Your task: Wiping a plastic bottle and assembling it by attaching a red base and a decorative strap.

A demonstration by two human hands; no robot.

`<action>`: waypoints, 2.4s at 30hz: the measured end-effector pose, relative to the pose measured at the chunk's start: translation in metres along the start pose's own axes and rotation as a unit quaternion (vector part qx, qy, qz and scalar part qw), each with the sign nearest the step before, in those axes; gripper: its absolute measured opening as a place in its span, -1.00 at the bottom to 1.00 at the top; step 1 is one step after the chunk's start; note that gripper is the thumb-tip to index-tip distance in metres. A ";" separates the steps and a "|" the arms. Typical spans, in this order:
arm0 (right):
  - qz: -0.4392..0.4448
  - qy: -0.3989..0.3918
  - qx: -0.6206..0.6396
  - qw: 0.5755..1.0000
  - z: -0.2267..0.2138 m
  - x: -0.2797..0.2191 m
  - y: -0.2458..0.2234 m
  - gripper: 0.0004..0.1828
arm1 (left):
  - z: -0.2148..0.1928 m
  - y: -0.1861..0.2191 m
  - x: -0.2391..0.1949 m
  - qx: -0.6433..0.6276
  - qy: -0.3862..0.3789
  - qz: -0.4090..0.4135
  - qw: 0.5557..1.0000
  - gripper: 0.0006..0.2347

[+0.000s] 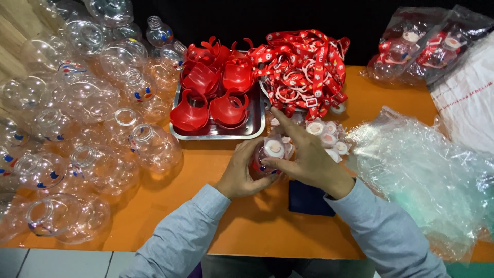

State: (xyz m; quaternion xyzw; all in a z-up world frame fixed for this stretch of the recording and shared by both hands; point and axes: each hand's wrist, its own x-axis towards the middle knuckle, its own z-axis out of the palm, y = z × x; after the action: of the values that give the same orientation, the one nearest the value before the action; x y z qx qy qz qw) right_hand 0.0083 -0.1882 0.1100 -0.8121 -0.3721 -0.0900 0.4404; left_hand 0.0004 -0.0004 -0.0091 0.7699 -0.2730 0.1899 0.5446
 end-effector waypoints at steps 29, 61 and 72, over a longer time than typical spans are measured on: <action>-0.007 -0.023 -0.125 0.992 0.037 0.004 0.028 -0.54 | 0.003 -0.030 -0.013 0.033 0.036 -0.052 0.997 -0.21; 0.081 0.035 -0.078 0.993 0.017 -0.098 0.029 -0.48 | -0.002 -0.007 0.001 -0.078 0.038 -0.040 0.995 -0.10; 0.062 -0.093 -0.158 0.981 0.041 -0.122 0.052 -0.46 | -0.016 0.004 -0.003 -0.046 0.005 -0.017 0.999 -0.30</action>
State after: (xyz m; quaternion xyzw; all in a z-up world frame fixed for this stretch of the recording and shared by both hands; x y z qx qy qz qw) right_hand -0.0499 -0.2376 -0.0062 -0.8979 -0.3415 -0.0441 0.2742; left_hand -0.0040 0.0142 -0.0022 0.7473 -0.2661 0.1716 0.5842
